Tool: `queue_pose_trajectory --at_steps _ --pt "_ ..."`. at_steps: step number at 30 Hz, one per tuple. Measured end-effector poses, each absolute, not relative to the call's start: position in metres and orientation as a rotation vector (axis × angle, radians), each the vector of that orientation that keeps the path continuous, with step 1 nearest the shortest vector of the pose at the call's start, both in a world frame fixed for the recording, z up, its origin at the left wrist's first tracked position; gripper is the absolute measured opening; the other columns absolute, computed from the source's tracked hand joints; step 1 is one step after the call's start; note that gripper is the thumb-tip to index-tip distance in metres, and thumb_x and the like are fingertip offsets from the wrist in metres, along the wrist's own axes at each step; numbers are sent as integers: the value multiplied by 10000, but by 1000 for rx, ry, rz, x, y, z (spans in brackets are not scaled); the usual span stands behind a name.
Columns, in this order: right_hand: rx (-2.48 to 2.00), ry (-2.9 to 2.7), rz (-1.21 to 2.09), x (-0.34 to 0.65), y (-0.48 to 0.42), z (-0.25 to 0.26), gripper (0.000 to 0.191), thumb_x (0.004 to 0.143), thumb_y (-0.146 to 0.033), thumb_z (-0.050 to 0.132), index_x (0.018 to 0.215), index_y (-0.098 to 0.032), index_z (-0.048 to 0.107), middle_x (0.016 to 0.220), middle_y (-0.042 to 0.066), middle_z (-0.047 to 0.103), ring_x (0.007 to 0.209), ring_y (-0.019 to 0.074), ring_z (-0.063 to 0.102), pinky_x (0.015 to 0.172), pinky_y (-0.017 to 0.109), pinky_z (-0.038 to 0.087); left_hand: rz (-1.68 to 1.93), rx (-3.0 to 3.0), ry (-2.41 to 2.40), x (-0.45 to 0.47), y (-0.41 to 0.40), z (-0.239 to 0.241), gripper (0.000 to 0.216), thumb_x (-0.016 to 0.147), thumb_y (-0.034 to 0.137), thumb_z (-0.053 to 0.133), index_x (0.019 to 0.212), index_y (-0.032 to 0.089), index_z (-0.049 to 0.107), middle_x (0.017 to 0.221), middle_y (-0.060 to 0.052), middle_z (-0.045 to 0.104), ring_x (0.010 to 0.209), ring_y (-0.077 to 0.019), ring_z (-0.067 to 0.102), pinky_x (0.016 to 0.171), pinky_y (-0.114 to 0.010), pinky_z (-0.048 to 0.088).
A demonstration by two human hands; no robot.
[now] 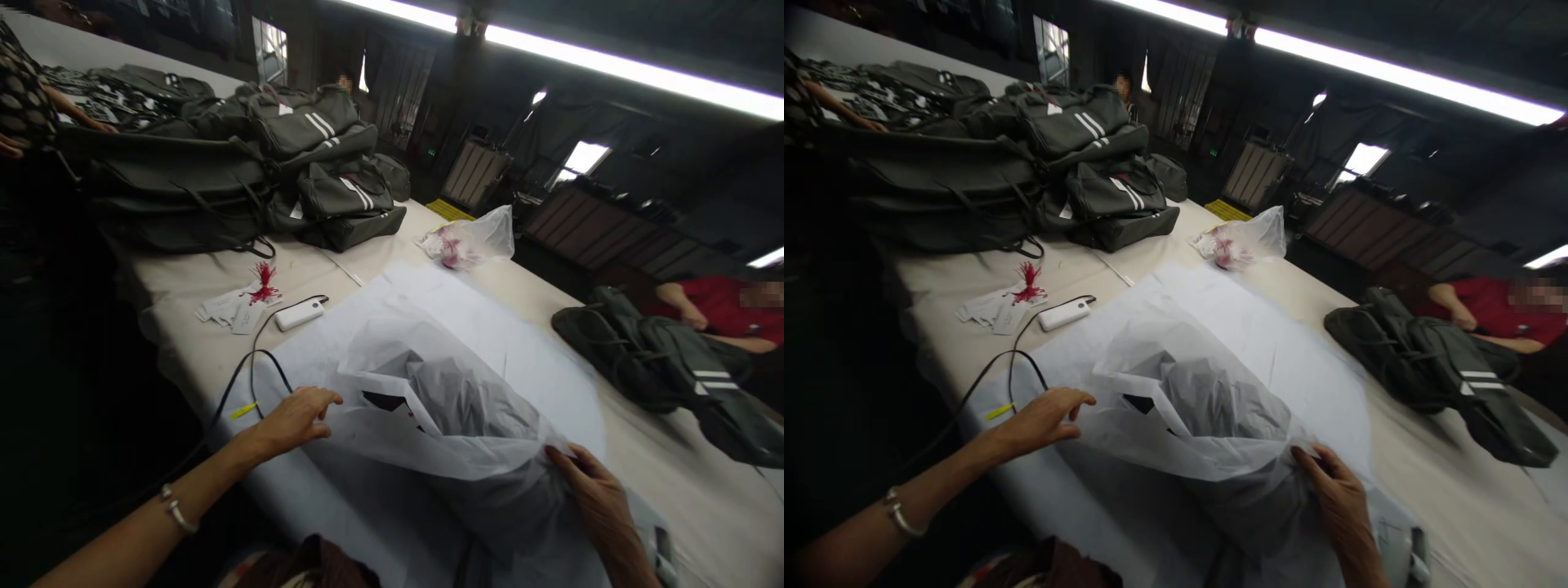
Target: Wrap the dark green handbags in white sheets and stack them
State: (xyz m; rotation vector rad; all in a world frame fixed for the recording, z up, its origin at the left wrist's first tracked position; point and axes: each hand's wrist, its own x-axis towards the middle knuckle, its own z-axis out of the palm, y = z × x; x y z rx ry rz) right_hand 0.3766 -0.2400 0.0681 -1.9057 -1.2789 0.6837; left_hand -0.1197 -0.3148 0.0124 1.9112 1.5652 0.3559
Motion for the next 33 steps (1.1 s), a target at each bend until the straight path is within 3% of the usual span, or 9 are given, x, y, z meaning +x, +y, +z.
queue_pose_trajectory --at_steps 5,10,12,16,18,20,25,30,33 --pt "-1849 -1284 668 373 -242 69 554 467 -629 804 770 -168 747 749 45 710 714 226 629 602 261 512 552 2036 1423 -110 -290 -4 821 648 307 779 1393 275 435 1303 -76 575 1224 -291 504 1054 -441 376" --pt "-1772 -1356 700 381 -243 59 520 558 -605 787 841 -171 742 800 41 711 761 222 631 662 272 518 523 2038 1217 -105 -284 8 112 803 190 581 851 213 679 775 7 678 791 -163 630 832 -285 467" --pt "-1769 -1362 699 384 -243 56 519 570 -600 786 862 -173 742 814 41 712 780 225 634 681 275 521 655 1951 1138 -106 -286 22 129 833 205 544 743 193 636 751 12 660 731 -135 611 732 -235 479" --pt "-1779 -1360 683 386 -243 54 522 565 -598 792 868 -175 745 857 46 719 821 238 640 723 289 525 1061 2019 1099 -91 -282 44 275 845 158 532 1105 210 605 1156 -63 643 1073 -201 594 929 -320 501" --pt "-1778 -1359 677 386 -243 54 509 568 -585 798 866 -176 746 864 43 720 836 241 641 740 296 525 1142 2328 1103 -74 -274 47 509 849 72 500 1316 276 495 1421 -80 481 1327 -263 421 1113 -466 358" --pt "-1775 -1355 687 386 -244 56 497 570 -576 802 865 -181 747 857 33 721 836 238 640 740 295 523 1078 2621 1103 -58 -262 45 589 880 19 437 1380 331 432 1450 -59 456 1401 -276 319 1173 -553 213" --pt "-1784 -1355 693 379 -247 63 484 565 -583 799 833 -184 750 824 26 718 808 231 635 720 286 514 893 2899 889 -48 -240 25 314 949 78 387 1097 236 615 912 -43 646 943 -189 586 1032 -409 399" --pt "-1802 -1350 656 375 -249 67 479 562 -587 798 806 -178 754 843 40 716 845 250 630 769 309 510 597 2901 956 -73 -246 -12 244 882 49 501 700 189 582 754 -47 593 699 -184 533 701 -329 434" --pt "-1807 -1327 663 379 -247 64 491 550 -588 802 809 -174 752 844 43 717 846 257 635 771 320 512 465 2741 1043 -85 -259 -23 235 835 4 518 704 186 589 724 -33 604 664 -173 553 680 -319 422"
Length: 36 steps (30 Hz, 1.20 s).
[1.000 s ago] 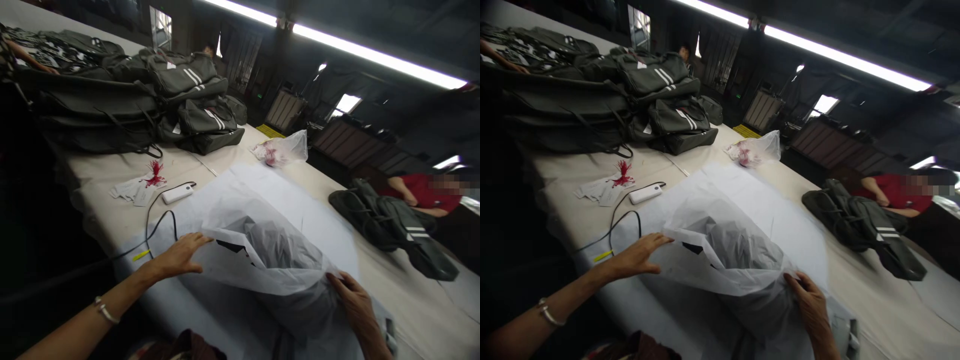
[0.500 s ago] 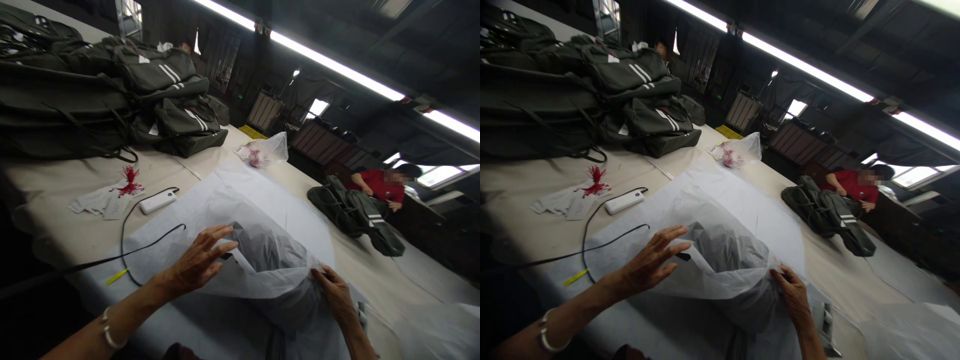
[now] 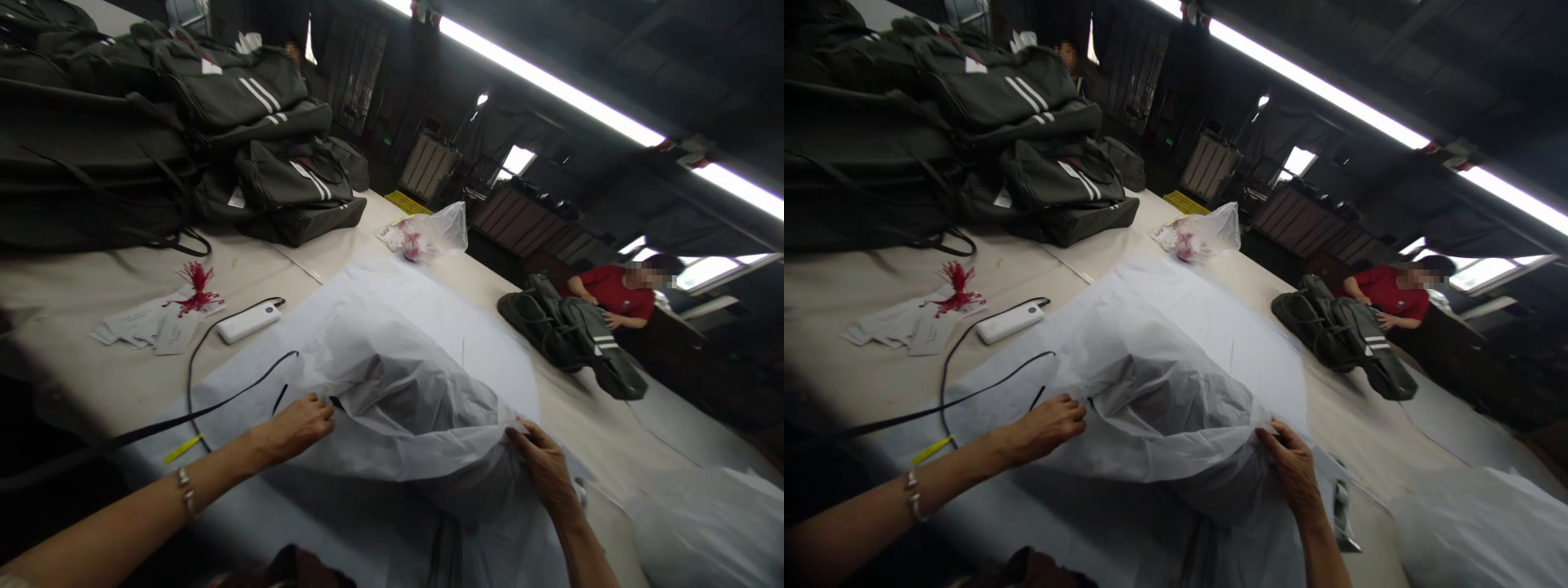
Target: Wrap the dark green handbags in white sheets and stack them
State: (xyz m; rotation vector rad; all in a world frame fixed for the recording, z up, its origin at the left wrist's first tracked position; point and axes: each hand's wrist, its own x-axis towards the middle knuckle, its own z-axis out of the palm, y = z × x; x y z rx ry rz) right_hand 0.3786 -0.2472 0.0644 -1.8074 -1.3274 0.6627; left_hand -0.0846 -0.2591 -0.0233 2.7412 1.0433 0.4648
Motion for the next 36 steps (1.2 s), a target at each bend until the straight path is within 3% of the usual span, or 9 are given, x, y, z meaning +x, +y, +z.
queue_pose_trajectory --at_steps 2,6,13,17,19,24,26,30,36 --pt "-1810 -1319 670 382 -246 62 483 562 -574 802 829 -175 750 859 41 717 855 251 634 773 313 509 520 2561 1044 -82 -266 -20 157 845 91 576 922 215 632 881 -31 655 796 -185 604 751 -311 444" --pt "-1814 -1293 697 383 -246 61 467 556 -552 815 828 -180 741 852 26 708 837 230 624 759 293 496 635 2351 1066 -56 -264 -7 573 755 381 754 1259 225 530 1281 -99 576 1148 -286 541 985 -399 412" --pt "-1776 -1293 704 372 -248 68 459 547 -564 815 780 -175 740 770 26 690 745 212 605 683 288 494 409 2055 1236 -46 -247 -22 533 683 448 776 1115 194 595 1071 -73 657 979 -278 608 864 -376 456" --pt "-1765 -1313 705 378 -247 63 455 564 -567 804 790 -177 738 788 28 691 766 219 608 706 302 497 345 2050 1022 -62 -256 -23 139 758 307 707 862 223 670 794 -2 660 822 -207 617 837 -330 437" --pt "-1750 -1313 721 382 -246 60 445 573 -556 805 800 -180 737 802 20 691 781 215 611 725 300 494 476 2078 973 -71 -260 -21 36 802 252 647 790 218 653 898 -12 671 928 -201 605 933 -339 401" --pt "-1725 -1295 737 380 -245 61 401 567 -514 825 789 -190 742 787 7 690 780 201 606 736 282 477 597 2048 1061 -79 -258 -28 226 822 262 612 1044 224 598 1210 -57 630 1167 -234 528 1006 -362 401" --pt "-1724 -1294 742 377 -246 64 402 561 -514 827 779 -188 740 781 10 689 767 202 602 719 281 474 547 2130 1055 -75 -255 -38 320 807 279 639 1119 237 580 1127 -42 663 1080 -234 579 996 -387 416" --pt "-1724 -1285 767 373 -248 66 398 580 -527 814 774 -187 737 782 22 692 766 208 599 687 277 476 591 2242 1071 -75 -257 -51 160 923 255 487 833 207 610 831 -21 666 835 -189 618 945 -382 431" --pt "-1739 -1311 720 373 -248 65 421 575 -560 809 776 -194 750 859 39 711 863 249 621 750 298 500 1198 2440 1214 -120 -274 -14 151 966 171 426 917 209 564 806 -15 640 767 -147 587 759 -277 454"
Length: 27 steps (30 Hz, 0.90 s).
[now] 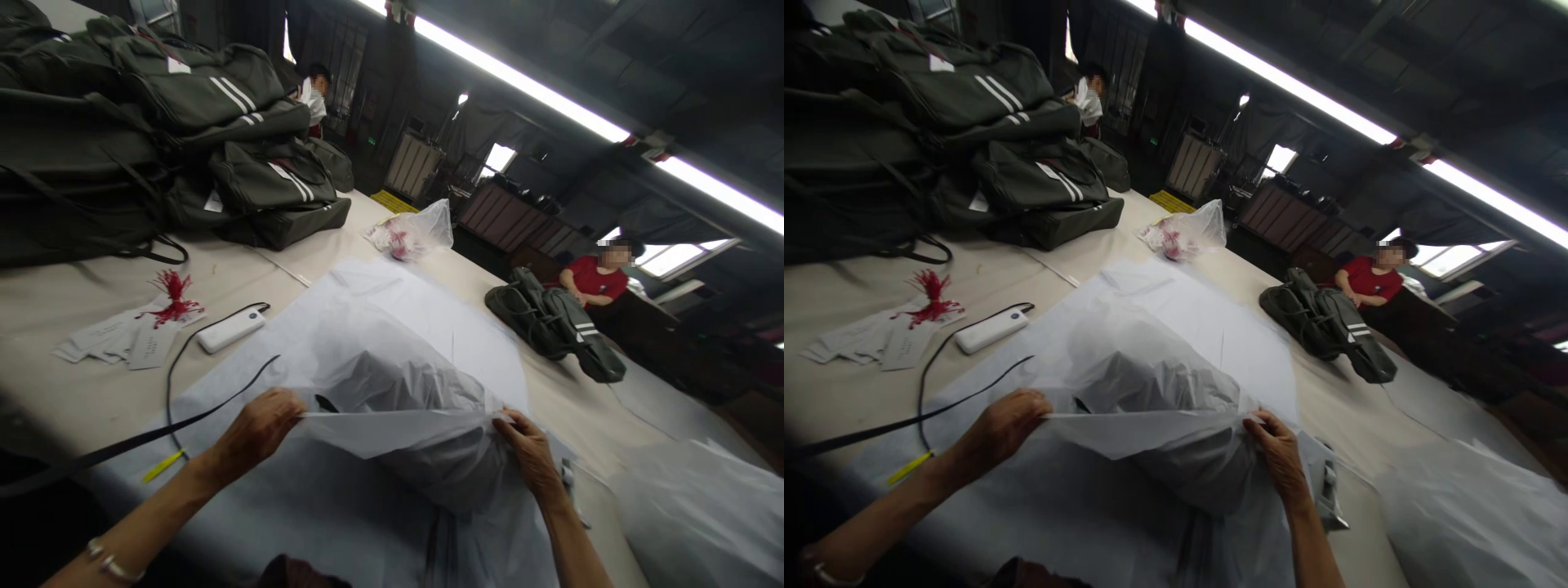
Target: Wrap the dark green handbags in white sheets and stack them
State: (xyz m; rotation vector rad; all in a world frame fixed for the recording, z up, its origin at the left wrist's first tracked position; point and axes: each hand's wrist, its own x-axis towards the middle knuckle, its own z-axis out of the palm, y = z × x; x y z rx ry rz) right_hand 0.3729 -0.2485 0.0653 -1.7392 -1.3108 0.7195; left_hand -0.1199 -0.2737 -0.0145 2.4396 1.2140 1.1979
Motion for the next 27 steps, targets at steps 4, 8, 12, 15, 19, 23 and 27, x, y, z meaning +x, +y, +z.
queue_pose_trajectory --at_steps 4,8,12,15,19,23,27 --pt "-1754 -1329 696 373 -248 67 432 564 -574 808 768 -197 760 901 55 722 950 280 619 822 325 498 1365 2646 1262 -137 -269 26 142 936 135 497 1027 221 563 735 6 625 671 -133 568 681 -262 438" --pt "-1794 -1314 660 374 -247 66 467 528 -599 809 757 -195 763 919 61 728 949 297 627 841 356 504 1434 2712 1412 -131 -233 56 92 950 232 522 1006 233 595 682 11 629 640 -132 574 654 -258 418" --pt "-1796 -1323 665 378 -246 63 467 553 -595 799 794 -196 765 907 47 726 929 283 637 818 333 518 1318 2437 1604 -118 -171 73 223 976 372 467 967 225 635 772 -21 688 721 -141 624 688 -249 408" --pt "-1795 -1327 678 380 -245 61 478 547 -606 795 794 -198 764 854 33 724 859 263 650 745 299 534 1184 2222 1632 -109 -121 71 312 970 444 447 954 204 646 879 -61 710 843 -179 645 743 -256 409" --pt "-1852 -1271 645 380 -241 59 537 472 -652 795 760 -200 768 798 34 734 814 285 674 657 304 560 1032 2158 1614 -112 -75 57 343 868 545 574 884 212 654 748 -32 692 798 -211 644 735 -272 415" --pt "-1916 -1220 656 384 -237 56 568 425 -654 802 767 -202 777 790 50 753 825 317 700 634 316 585 878 2064 1514 -149 -75 43 408 695 614 703 857 241 666 790 -10 700 840 -237 648 784 -295 443" --pt "-1985 -1154 618 388 -234 54 531 396 -652 793 736 -245 790 952 75 764 1022 384 668 757 382 598 838 1866 1388 -195 -109 32 556 560 553 798 1002 242 667 1058 -29 702 1001 -255 624 898 -311 444"
